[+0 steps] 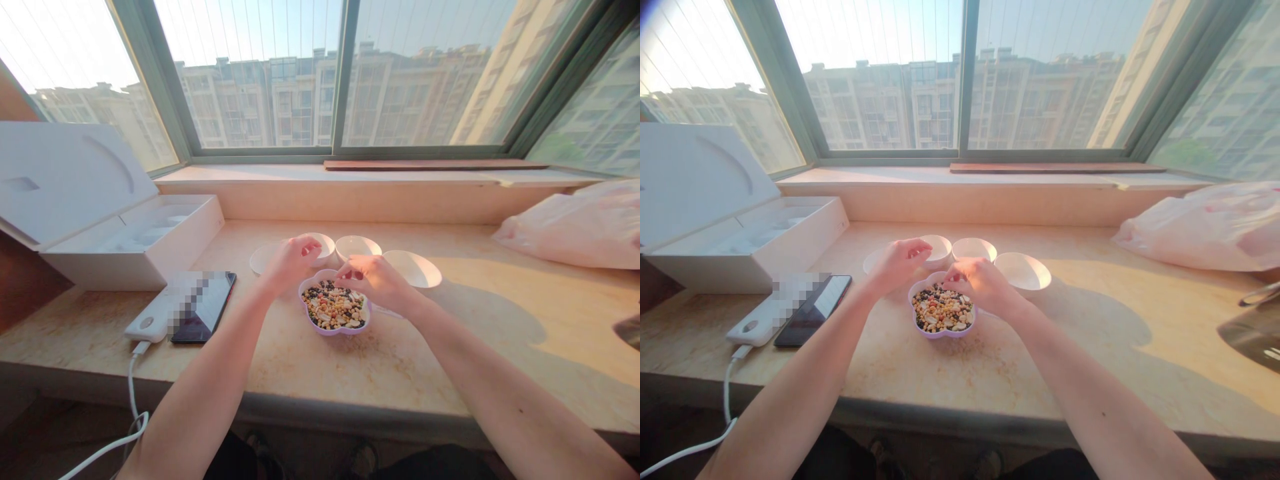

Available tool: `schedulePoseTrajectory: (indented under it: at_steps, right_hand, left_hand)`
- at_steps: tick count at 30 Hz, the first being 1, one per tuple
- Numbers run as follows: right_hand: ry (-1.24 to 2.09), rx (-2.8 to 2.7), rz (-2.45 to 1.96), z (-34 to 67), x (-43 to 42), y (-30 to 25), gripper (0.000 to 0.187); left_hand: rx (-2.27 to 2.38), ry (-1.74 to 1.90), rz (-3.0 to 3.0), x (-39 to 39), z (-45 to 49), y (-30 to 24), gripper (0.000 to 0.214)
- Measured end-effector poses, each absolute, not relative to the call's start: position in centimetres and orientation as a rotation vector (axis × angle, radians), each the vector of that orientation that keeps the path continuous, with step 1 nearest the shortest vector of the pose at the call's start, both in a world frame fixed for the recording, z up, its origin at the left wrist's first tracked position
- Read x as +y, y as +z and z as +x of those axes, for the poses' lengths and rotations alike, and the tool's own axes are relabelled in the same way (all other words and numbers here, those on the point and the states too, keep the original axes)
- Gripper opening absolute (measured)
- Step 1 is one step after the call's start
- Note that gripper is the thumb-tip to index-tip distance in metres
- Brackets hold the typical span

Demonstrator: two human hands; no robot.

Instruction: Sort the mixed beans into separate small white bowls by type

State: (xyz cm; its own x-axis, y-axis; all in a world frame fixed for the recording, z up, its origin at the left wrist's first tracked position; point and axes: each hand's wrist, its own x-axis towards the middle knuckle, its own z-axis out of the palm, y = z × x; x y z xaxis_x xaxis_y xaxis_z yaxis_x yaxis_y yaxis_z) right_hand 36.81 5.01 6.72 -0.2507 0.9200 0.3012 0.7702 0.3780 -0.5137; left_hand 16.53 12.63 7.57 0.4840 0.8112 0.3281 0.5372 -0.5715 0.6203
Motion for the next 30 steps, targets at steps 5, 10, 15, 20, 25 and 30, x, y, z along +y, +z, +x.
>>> schedulePoseTrajectory:
  at_steps: [5,10,15,20,25,30]
  right_hand:
    - [0.211,-1.924,-1.36,36.9,5.3,6.4,0.04]
    - [0.194,-1.921,-1.308,36.8,5.5,6.0,0.036]
    - [0.167,-1.913,-1.333,36.7,5.4,6.3,0.034]
    - [0.372,-1.902,-1.516,36.6,4.9,6.7,0.037]
    - [0.603,-2.413,-1.388,36.0,4.0,7.1,0.013]
    - [0.611,-2.495,-1.29,35.5,3.7,7.0,0.019]
  left_hand:
    - [0.667,0.679,1.83,10.9,18.3,6.7,0.035]
    - [0.595,0.686,1.614,10.3,19.2,6.1,0.032]
    - [0.628,0.787,1.481,10.5,19.8,5.5,0.034]
    - [0.951,1.034,1.955,12.1,19.0,5.6,0.02]
    - [1.157,0.948,2.263,14.8,17.9,7.0,0.019]
    - [1.443,0.619,2.56,16.4,18.2,7.6,0.023]
